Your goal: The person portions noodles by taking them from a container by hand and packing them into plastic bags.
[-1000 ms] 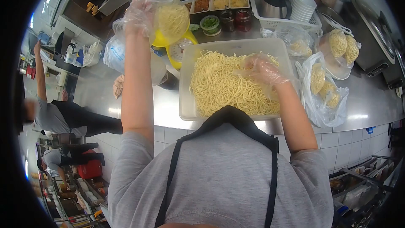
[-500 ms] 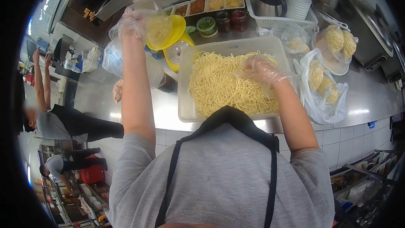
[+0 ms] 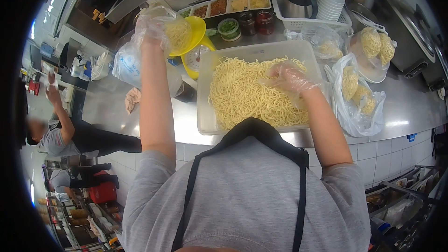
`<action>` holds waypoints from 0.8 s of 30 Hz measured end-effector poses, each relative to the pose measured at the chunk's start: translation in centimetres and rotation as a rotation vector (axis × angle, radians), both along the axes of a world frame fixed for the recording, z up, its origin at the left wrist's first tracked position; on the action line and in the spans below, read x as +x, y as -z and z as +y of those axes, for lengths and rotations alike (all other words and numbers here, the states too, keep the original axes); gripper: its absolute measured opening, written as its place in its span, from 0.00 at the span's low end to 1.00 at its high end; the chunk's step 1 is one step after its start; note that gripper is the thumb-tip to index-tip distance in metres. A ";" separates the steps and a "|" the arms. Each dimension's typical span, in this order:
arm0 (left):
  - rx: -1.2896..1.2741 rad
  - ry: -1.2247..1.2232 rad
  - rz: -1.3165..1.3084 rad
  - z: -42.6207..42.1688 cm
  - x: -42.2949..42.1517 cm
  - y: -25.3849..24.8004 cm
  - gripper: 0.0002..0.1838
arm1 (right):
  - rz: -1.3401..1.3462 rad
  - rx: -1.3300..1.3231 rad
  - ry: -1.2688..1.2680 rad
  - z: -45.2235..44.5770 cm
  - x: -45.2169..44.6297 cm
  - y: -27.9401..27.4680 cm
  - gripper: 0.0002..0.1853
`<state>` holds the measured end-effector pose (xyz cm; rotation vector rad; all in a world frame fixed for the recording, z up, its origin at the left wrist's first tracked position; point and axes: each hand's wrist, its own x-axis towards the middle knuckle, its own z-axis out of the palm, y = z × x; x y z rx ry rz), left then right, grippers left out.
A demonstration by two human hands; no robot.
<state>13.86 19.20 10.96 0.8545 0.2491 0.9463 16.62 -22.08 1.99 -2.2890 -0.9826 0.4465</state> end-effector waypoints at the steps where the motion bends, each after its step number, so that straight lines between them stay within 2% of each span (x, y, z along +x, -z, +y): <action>1: 0.063 -0.092 -0.023 -1.3 -0.3 -0.1 0.22 | 0.045 -0.025 0.026 0.1 -0.3 -0.6 0.22; 2: 0.063 -0.093 -0.023 -2.2 -0.7 -0.8 0.22 | 0.045 -0.025 0.025 0.1 -0.3 -0.4 0.22; 4: 0.093 -0.167 0.179 -4.0 -1.6 -2.3 0.26 | -0.017 0.029 0.049 0.1 -0.1 0.6 0.20; 5: 0.093 -0.172 0.175 -5.3 -2.2 -2.4 0.26 | -0.021 0.030 0.043 -0.2 0.0 1.5 0.20; 7: 0.220 -0.236 0.234 -7.5 -3.0 -2.9 0.33 | -0.113 0.208 -0.029 -0.7 0.6 2.6 0.19; 8: 0.289 -0.281 0.361 -7.1 -3.2 -3.0 0.39 | -0.025 0.056 -0.013 -0.3 0.6 1.2 0.19; 9: 0.362 -0.328 0.369 -6.7 -2.8 -2.4 0.38 | 0.049 -0.095 -0.008 0.3 0.3 -0.1 0.19; 11: 0.462 -0.335 0.326 -5.9 -2.5 -1.2 0.38 | 0.016 0.049 0.014 0.2 0.3 1.2 0.20; 13: 0.378 -0.309 0.101 -5.9 -1.1 -0.8 0.28 | -0.144 0.134 -0.076 0.0 0.6 1.7 0.20; 14: 0.416 -0.313 0.134 -6.2 -1.2 -1.4 0.28 | -0.164 0.137 -0.125 0.4 0.2 1.4 0.20; 16: 0.447 -0.337 0.155 -7.1 -1.9 -3.0 0.27 | -0.406 0.371 -0.069 0.9 -0.5 -0.3 0.16; 18: 0.119 0.000 0.023 -9.4 -3.3 -5.2 0.28 | -0.468 0.455 -0.059 2.0 -3.1 -5.6 0.15; 19: 0.118 -0.012 0.017 -10.3 -4.2 -5.8 0.28 | -0.514 0.539 -0.019 2.5 -4.6 -8.5 0.14; 21: 0.035 0.271 -0.146 -12.2 -6.0 -6.3 0.28 | -0.585 0.637 -0.070 3.3 -6.6 -12.8 0.14; 22: 0.033 0.268 -0.144 -13.3 -6.8 -6.4 0.28 | -0.656 0.733 -0.112 3.8 -7.3 -14.4 0.15; 24: 0.115 0.440 0.036 -15.1 -8.4 -6.2 0.28 | -0.690 0.743 -0.165 4.6 -8.2 -16.6 0.14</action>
